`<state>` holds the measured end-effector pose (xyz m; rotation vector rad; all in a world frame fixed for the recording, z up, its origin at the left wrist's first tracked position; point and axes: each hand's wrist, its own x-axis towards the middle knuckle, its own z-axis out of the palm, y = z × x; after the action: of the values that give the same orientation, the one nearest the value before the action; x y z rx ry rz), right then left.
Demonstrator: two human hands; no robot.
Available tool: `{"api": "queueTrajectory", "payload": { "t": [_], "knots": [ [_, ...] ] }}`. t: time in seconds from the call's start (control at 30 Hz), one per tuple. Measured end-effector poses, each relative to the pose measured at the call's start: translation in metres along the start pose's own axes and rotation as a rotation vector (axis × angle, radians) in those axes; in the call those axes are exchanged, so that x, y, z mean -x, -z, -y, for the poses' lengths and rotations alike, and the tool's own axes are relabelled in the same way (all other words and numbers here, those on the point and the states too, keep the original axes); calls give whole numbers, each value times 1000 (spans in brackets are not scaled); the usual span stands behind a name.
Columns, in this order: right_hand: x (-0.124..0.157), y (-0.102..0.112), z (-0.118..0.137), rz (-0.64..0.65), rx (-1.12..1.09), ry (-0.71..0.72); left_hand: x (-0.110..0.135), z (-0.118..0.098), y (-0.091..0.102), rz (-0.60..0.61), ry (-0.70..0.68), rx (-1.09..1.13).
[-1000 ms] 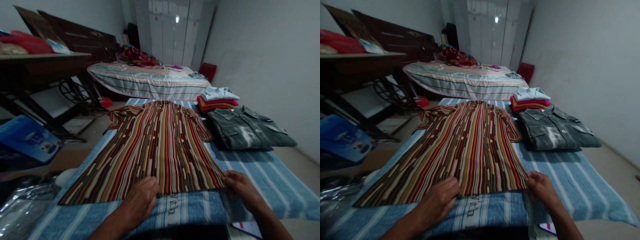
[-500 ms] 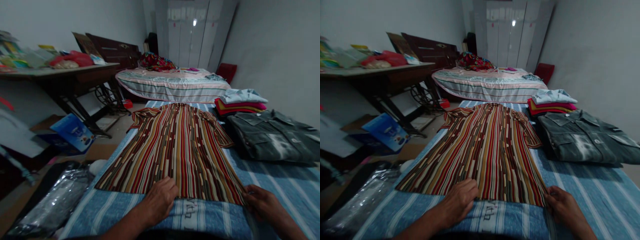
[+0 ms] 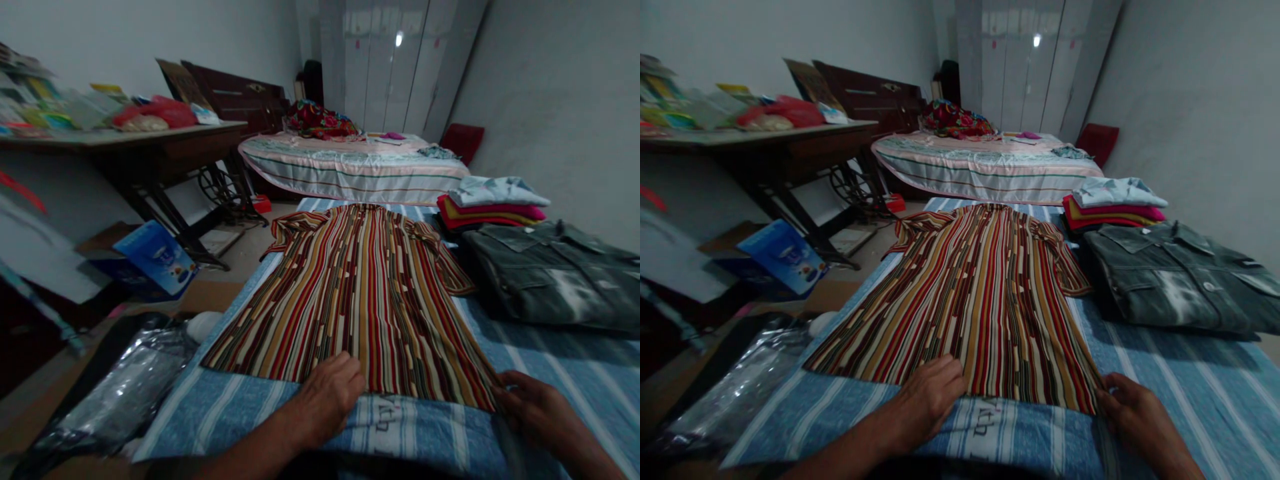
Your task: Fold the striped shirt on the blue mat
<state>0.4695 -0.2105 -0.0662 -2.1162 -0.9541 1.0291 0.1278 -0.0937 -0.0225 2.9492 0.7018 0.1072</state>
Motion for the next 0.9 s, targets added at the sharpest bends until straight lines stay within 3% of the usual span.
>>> {"api": "queueTrajectory", "payload": {
  "t": [0.47, 0.6, 0.67, 0.73, 0.83, 0.9],
  "knots": [
    [-7, -5, -10, 7, 51, 41, 5, 4, -20, -171, -69, 48],
    [-17, 5, -7, 73, 251, 94, 5, 8, -35, -213, -59, 46],
    [-20, 10, 5, 34, 455, 119, 5, 9, -38, -232, -59, 45],
    [-22, 10, 26, -84, 663, 133, 5, 10, -37, -250, -60, 48],
    [-29, -1, 71, -246, 861, 173, 6, 10, -33, -265, -72, 62],
    [-42, -12, 103, -278, 916, 201, 5, 12, -33, -298, -89, 68]
  ]
}}
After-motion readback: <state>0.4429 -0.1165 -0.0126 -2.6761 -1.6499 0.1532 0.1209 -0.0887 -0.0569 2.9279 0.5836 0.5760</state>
